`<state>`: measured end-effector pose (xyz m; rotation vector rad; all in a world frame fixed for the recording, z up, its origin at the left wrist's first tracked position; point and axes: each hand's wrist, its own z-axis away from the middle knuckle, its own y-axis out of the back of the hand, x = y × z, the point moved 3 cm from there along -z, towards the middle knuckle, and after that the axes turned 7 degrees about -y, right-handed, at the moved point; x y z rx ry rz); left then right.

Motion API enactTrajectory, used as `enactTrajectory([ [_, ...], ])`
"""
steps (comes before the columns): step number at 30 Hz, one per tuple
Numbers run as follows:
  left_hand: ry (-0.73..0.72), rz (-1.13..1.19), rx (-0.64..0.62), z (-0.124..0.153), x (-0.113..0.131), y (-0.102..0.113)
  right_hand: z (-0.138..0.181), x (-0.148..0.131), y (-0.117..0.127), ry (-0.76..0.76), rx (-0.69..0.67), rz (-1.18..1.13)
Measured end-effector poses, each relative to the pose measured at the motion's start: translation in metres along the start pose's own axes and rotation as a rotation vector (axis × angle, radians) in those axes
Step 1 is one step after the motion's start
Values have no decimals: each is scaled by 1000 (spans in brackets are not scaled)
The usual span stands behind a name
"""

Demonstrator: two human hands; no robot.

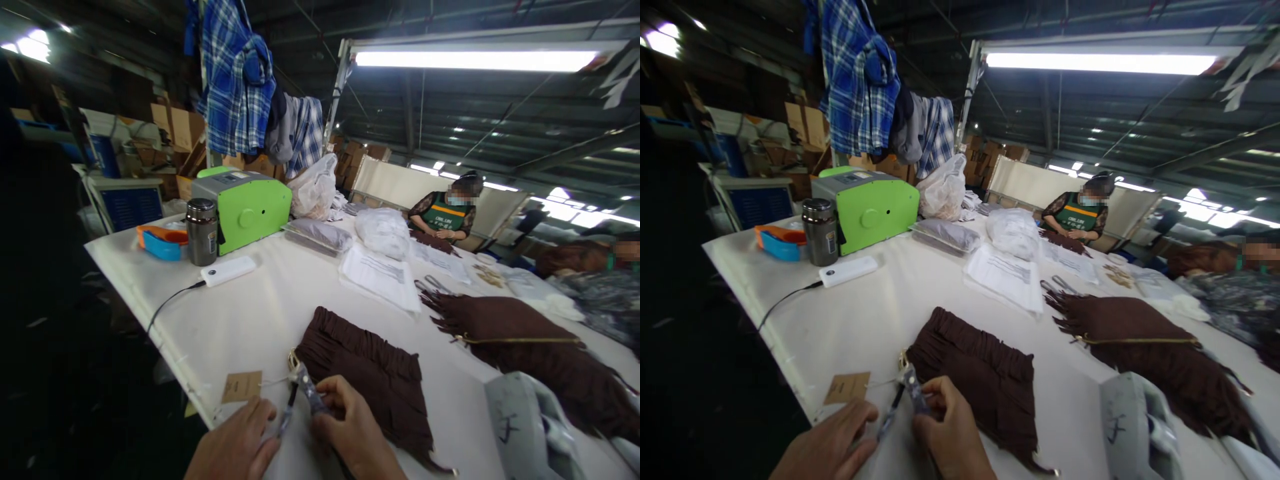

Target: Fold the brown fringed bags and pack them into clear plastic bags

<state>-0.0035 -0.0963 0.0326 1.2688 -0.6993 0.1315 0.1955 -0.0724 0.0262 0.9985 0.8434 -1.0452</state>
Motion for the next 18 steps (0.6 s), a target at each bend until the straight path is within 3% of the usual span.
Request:
enactTrajectory([
  [5,-218,-179,-75,-27,15,-45,-11,-1,15,-157,-179,-285],
  [9,-352,-255,-152,-45,33,-69,-15,-8,17,-186,-193,-275],
  [11,-339,-255,-120,-43,26,-59,-13,-5,12,-131,-129,-111],
  [15,-102,-304,178,-32,-14,-5,-5,13,-6,213,96,532],
  [18,-58,-295,201,-33,-33,23,1,30,-9,434,280,933],
])
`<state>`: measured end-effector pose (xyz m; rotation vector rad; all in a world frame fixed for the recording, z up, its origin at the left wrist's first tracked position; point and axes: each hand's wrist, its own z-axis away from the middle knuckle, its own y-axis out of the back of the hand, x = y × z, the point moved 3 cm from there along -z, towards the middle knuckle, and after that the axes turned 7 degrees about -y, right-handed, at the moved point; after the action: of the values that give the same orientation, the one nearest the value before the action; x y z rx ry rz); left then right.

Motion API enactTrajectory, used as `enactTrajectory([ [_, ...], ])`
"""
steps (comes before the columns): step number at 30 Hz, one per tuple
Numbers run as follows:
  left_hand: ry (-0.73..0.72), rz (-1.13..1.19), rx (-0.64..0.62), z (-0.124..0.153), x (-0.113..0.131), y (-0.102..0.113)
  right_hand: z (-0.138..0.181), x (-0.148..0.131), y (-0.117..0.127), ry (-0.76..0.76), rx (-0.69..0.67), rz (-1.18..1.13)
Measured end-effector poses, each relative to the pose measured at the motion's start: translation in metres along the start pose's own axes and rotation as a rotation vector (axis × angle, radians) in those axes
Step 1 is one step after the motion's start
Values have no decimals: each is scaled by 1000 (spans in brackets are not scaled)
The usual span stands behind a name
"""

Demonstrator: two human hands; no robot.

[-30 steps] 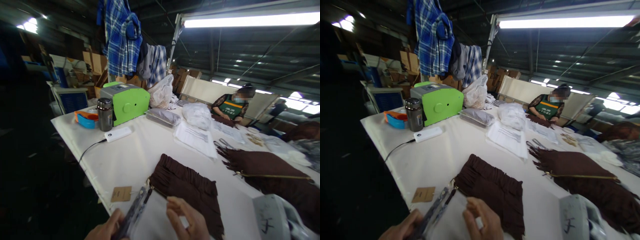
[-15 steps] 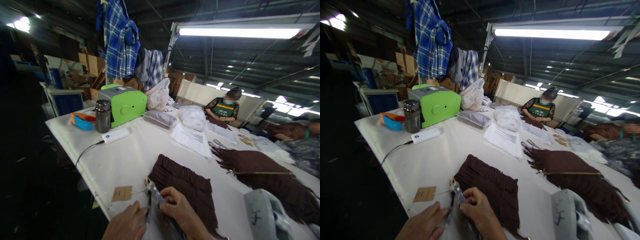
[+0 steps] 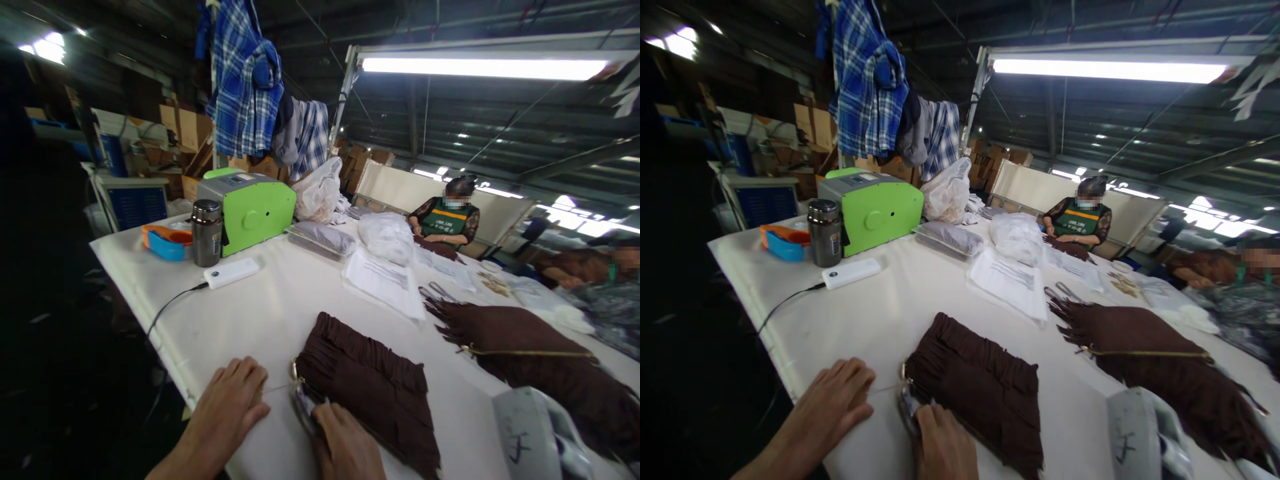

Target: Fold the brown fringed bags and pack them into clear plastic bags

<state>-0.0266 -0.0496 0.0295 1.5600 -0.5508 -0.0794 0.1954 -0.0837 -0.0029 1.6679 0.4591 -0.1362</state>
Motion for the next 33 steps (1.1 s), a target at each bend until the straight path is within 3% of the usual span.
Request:
enactTrajectory([
  [2,-20,22,-36,-6,-6,4,5,10,1,3,44,146],
  [5,-52,-4,-61,-11,-11,1,4,22,15,-90,3,92],
  [8,-83,-97,-18,-10,-22,-5,-2,27,28,-273,-161,-235],
  [11,-128,-165,60,-6,-38,-7,-8,29,28,-502,-394,-724],
  [13,-130,-160,119,-5,-46,-4,-10,29,26,-567,-475,-985],
  [15,-101,-145,176,-7,-51,1,-12,30,26,-556,-503,-1080],
  [18,-33,-142,216,-14,-53,10,-11,30,27,-528,-534,-984],
  [22,62,-124,156,-22,-57,14,-8,27,29,-505,-478,-830],
  [26,161,62,157,-31,-62,22,-5,28,27,-464,-416,-646],
  [30,231,674,126,-57,-54,34,-3,31,21,-125,-112,-161],
  [33,211,1002,28,-82,-29,34,1,33,13,37,135,127],
])
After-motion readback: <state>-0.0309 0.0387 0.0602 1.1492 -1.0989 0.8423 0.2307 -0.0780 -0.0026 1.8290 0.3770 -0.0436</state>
